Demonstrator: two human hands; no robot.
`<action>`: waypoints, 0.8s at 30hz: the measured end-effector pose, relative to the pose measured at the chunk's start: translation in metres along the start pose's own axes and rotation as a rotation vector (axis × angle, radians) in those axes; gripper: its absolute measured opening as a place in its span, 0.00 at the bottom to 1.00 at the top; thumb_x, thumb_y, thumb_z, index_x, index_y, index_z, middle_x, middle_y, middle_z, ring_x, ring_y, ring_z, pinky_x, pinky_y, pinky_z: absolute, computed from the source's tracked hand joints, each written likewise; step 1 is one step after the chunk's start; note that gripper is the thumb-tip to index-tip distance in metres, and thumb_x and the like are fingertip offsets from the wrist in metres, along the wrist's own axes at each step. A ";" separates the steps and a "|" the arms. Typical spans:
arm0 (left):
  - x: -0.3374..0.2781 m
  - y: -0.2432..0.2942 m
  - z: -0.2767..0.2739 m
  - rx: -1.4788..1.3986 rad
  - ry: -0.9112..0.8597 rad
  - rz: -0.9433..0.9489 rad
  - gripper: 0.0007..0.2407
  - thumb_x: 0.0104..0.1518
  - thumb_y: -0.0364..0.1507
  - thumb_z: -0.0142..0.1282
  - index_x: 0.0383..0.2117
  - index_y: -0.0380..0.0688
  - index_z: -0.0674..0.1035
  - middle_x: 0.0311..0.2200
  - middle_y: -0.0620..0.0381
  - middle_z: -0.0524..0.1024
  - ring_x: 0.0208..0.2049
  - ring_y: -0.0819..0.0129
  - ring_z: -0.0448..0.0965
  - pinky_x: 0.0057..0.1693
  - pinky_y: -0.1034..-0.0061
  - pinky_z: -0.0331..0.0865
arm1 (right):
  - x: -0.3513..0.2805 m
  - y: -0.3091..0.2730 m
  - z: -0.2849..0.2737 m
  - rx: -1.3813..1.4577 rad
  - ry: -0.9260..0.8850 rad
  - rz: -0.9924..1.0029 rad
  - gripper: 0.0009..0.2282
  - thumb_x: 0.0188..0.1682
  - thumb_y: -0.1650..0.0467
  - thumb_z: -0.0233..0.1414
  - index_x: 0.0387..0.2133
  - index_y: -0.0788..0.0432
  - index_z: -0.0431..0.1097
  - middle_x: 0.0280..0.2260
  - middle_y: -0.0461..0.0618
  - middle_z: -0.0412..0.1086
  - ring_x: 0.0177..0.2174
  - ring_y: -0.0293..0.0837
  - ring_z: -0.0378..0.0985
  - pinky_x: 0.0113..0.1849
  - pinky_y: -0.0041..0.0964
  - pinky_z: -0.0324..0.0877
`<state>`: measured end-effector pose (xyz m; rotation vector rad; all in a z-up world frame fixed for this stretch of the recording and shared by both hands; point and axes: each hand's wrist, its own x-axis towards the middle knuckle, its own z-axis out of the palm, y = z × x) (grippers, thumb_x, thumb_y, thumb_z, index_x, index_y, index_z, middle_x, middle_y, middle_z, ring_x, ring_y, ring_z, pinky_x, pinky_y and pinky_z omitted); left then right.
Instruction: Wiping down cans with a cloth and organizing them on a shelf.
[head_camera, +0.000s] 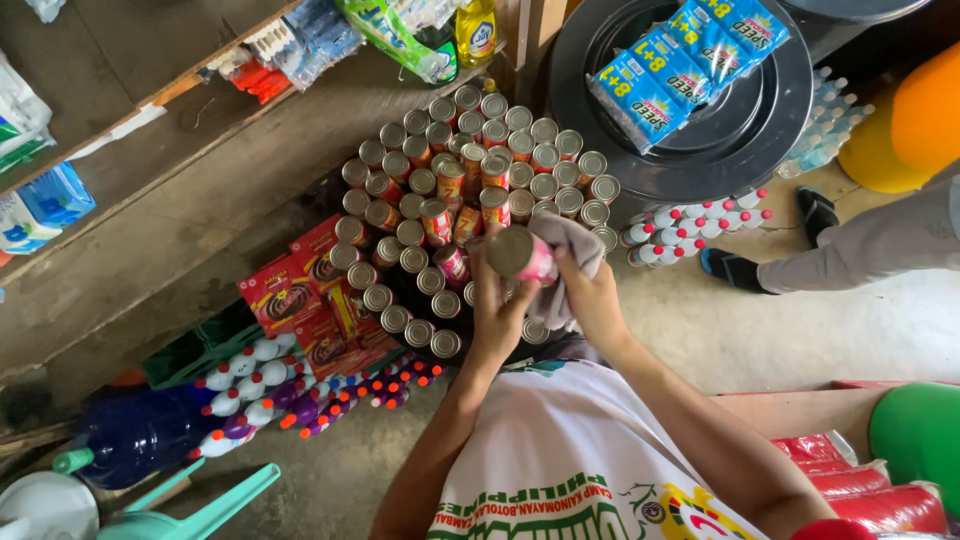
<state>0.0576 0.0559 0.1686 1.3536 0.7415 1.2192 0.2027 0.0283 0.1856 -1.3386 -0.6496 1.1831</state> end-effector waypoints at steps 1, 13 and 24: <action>0.003 0.004 -0.001 0.001 0.004 0.000 0.33 0.64 0.36 0.59 0.72 0.40 0.55 0.63 0.47 0.61 0.65 0.57 0.65 0.68 0.64 0.63 | -0.010 -0.005 0.004 -0.001 -0.004 0.001 0.19 0.56 0.66 0.49 0.58 0.63 0.65 0.51 0.53 0.72 0.48 0.43 0.75 0.49 0.37 0.71; 0.009 -0.042 -0.002 -0.803 0.023 -0.343 0.24 0.68 0.38 0.54 0.65 0.44 0.60 0.60 0.55 0.65 0.62 0.66 0.66 0.67 0.62 0.61 | 0.040 0.021 0.001 -0.241 -0.262 -0.366 0.25 0.55 0.69 0.49 0.66 0.65 0.58 0.65 0.70 0.57 0.67 0.64 0.57 0.64 0.49 0.56; 0.022 -0.011 0.002 0.359 -0.030 0.144 0.24 0.64 0.43 0.53 0.60 0.41 0.67 0.53 0.55 0.68 0.54 0.66 0.73 0.58 0.71 0.71 | 0.006 -0.024 0.013 -0.901 -0.287 -1.098 0.31 0.43 0.67 0.60 0.63 0.54 0.61 0.68 0.62 0.51 0.67 0.68 0.51 0.67 0.54 0.49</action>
